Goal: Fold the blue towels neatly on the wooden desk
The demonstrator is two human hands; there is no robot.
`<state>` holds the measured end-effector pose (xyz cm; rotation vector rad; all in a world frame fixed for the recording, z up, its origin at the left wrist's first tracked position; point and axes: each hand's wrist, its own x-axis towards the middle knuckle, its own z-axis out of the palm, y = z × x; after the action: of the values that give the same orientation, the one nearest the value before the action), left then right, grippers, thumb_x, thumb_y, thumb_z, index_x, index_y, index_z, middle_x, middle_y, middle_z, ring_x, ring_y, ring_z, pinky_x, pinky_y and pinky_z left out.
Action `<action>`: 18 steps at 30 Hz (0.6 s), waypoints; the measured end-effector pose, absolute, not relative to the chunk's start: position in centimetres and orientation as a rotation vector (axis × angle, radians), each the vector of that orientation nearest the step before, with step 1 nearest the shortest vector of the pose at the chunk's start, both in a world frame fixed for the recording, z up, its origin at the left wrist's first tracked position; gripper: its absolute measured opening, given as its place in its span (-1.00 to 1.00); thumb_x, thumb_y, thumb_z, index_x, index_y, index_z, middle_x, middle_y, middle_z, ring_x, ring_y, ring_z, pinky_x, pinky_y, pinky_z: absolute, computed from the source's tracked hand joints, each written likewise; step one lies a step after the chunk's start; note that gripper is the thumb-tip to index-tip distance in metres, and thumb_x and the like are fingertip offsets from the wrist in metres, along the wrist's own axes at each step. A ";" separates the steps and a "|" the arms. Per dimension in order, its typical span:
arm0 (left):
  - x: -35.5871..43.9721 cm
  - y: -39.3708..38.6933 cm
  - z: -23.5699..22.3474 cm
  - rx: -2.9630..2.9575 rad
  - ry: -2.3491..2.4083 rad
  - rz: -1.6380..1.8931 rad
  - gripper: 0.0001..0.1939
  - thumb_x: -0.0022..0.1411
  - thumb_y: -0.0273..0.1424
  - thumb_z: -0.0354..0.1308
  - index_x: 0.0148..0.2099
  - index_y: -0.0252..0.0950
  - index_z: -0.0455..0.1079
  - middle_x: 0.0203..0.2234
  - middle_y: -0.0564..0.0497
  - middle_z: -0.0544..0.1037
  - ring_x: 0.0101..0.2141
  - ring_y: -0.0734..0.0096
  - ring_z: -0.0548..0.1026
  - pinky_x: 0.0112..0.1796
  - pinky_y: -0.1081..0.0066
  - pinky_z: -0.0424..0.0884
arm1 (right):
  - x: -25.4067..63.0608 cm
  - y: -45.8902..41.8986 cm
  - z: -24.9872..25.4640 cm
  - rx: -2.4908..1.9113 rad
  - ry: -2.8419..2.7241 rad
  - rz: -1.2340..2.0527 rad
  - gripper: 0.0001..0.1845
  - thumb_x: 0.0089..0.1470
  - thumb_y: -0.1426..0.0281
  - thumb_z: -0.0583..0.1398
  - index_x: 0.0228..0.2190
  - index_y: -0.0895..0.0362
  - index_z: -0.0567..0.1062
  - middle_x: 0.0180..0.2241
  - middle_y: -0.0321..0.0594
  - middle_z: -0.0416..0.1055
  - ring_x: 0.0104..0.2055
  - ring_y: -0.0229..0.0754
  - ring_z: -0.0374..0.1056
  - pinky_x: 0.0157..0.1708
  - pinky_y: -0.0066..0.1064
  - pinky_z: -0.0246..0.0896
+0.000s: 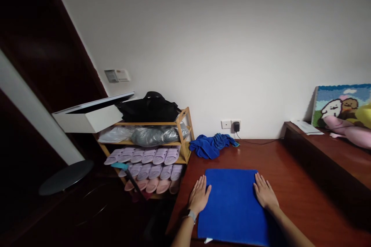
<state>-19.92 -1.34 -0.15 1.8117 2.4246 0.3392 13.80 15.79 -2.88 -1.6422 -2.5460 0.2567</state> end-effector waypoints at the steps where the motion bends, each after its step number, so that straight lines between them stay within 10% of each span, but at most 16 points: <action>1: -19.9 -1.4 -0.2 1.818 2.428 0.350 -0.21 0.54 0.02 -0.42 0.56 -0.38 -0.04 0.51 -0.11 0.03 0.49 0.23 0.00 0.45 0.11 0.00 | 13.7 15.8 -2.7 -1.650 -2.553 0.256 -0.18 0.36 0.17 -0.32 0.47 0.32 -0.01 0.52 -0.12 -0.11 0.56 -0.05 -0.18 0.51 -0.09 -0.27; 18: -20.5 -0.4 -0.6 1.802 2.445 0.350 -0.28 0.55 -0.09 -0.36 0.56 -0.35 -0.02 0.50 -0.13 0.06 0.48 0.20 0.03 0.44 0.08 0.05 | 15.4 11.3 -2.4 -1.630 -2.535 0.352 -0.20 0.39 0.12 -0.28 0.48 0.27 -0.04 0.53 -0.16 -0.14 0.56 -0.07 -0.23 0.52 -0.09 -0.34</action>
<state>-20.47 -0.41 -0.59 1.8022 2.4454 0.3496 15.43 11.32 -2.40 -1.6298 -2.5349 0.3524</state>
